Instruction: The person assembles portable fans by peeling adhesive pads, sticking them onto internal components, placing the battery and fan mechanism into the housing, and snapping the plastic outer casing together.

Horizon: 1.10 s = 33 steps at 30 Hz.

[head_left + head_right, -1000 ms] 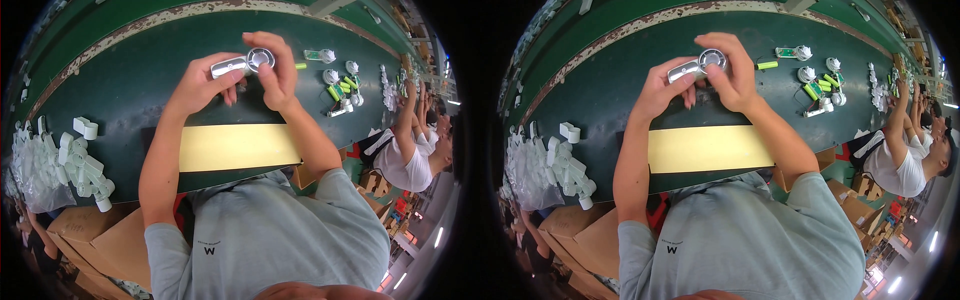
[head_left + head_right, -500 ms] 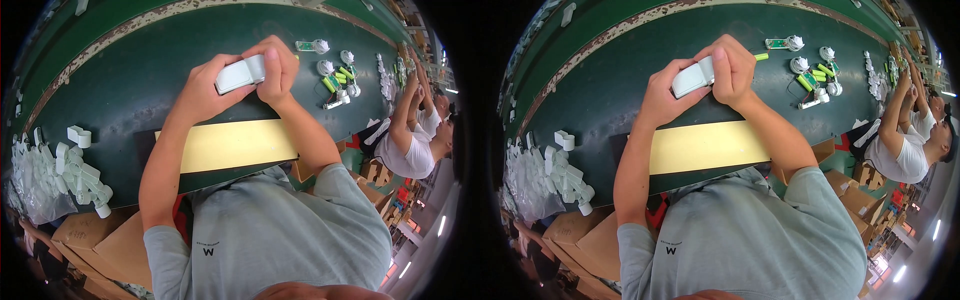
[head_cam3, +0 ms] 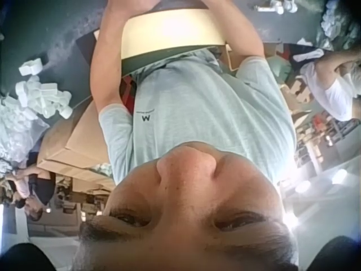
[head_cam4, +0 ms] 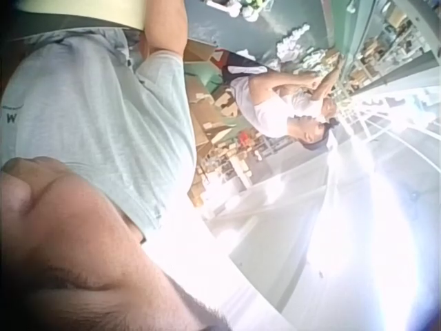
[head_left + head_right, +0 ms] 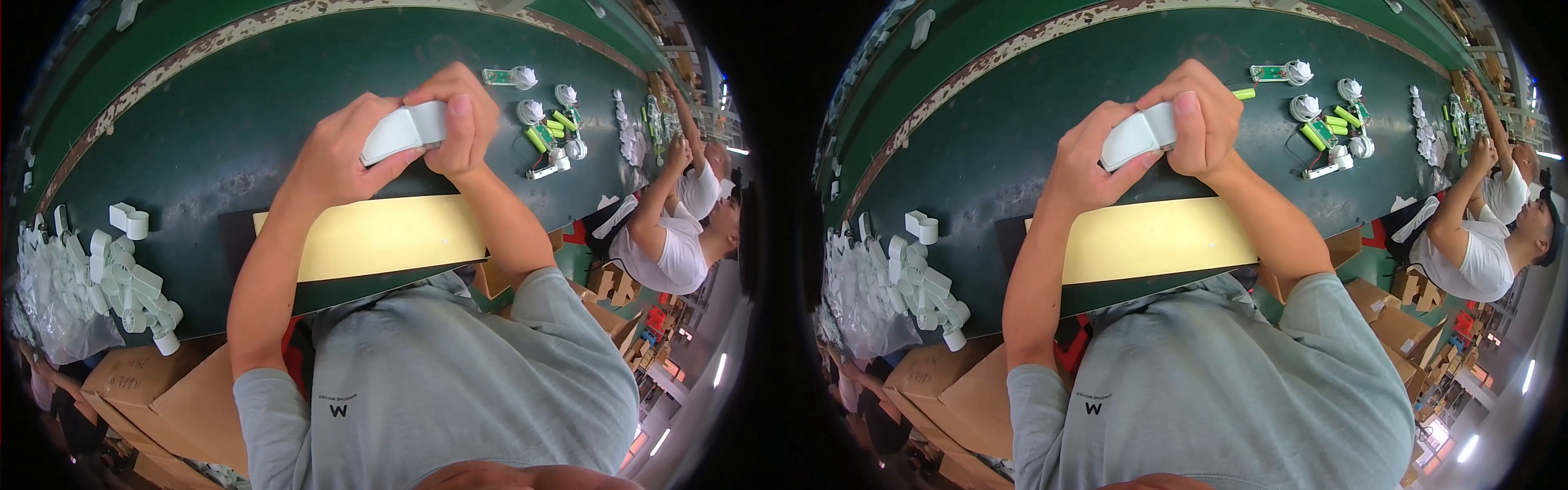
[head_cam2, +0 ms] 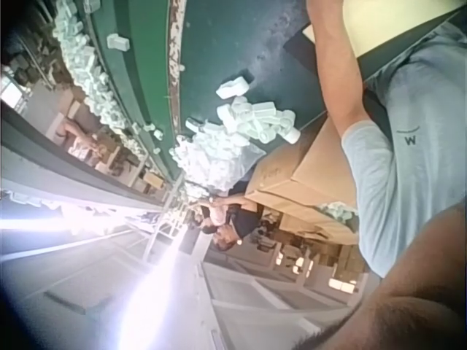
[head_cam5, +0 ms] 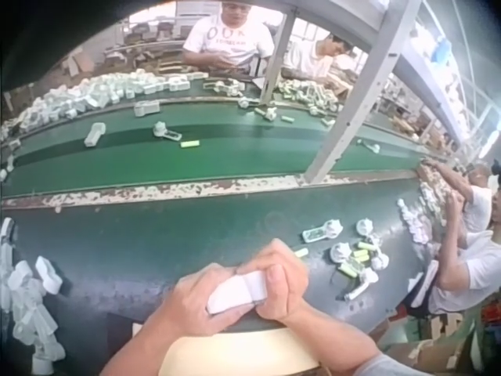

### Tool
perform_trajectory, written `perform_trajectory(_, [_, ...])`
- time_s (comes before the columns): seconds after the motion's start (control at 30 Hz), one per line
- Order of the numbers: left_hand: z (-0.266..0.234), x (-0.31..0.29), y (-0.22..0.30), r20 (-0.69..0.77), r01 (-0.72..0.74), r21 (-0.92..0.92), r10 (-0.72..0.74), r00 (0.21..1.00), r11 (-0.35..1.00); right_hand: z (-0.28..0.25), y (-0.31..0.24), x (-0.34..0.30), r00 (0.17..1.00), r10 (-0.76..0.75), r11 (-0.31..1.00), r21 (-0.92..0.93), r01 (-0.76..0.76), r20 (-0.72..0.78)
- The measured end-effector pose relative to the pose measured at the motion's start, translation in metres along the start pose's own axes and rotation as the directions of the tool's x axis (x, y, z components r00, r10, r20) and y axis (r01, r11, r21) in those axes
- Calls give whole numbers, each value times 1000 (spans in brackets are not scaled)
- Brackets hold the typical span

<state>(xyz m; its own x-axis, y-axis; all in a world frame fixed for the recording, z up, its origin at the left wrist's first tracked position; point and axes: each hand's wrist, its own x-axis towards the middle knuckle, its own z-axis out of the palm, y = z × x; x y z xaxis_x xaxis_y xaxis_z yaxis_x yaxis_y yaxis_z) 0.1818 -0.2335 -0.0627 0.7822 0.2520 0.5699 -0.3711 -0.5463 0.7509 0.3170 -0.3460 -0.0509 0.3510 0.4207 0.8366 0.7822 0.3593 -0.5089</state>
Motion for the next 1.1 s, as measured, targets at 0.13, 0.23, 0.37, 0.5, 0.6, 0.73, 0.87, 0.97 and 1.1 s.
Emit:
perform_trajectory(0.13, [2,2,3,-24,-35,8,35,999,999,-4,-2,4,1000,5,1000,-11,-5,27])
perform_trajectory(0.23, [5,1,3,-29,11,-6,-11,1000,1000,-5,0,1,997,64,998,-30,-63,36])
perform_trajectory(0.37, [-1,3,3,25,143,-48,-142,990,989,-4,-1,1,968,244,970,-36,-242,64])
perform_trajectory(0.5, [-13,1,-1,111,185,2,-184,977,983,-4,2,-1,905,406,914,-62,-402,123])
perform_trajectory(0.6, [-17,1,-12,43,65,-30,-63,997,997,1,7,-3,897,422,892,115,-437,132])
perform_trajectory(0.73, [-32,2,-16,174,378,-326,-338,925,867,2,7,-5,894,411,834,323,-448,179])
perform_trajectory(0.87, [-35,3,-14,280,518,-532,-439,854,669,1,0,-6,849,474,817,245,-523,233])
perform_trajectory(0.97, [-35,1,-14,298,541,-592,-461,836,598,3,3,-5,892,393,863,245,-441,221])
perform_trajectory(1.1, [-38,0,-18,299,521,-627,-438,848,580,3,0,-2,882,411,843,272,-464,229])
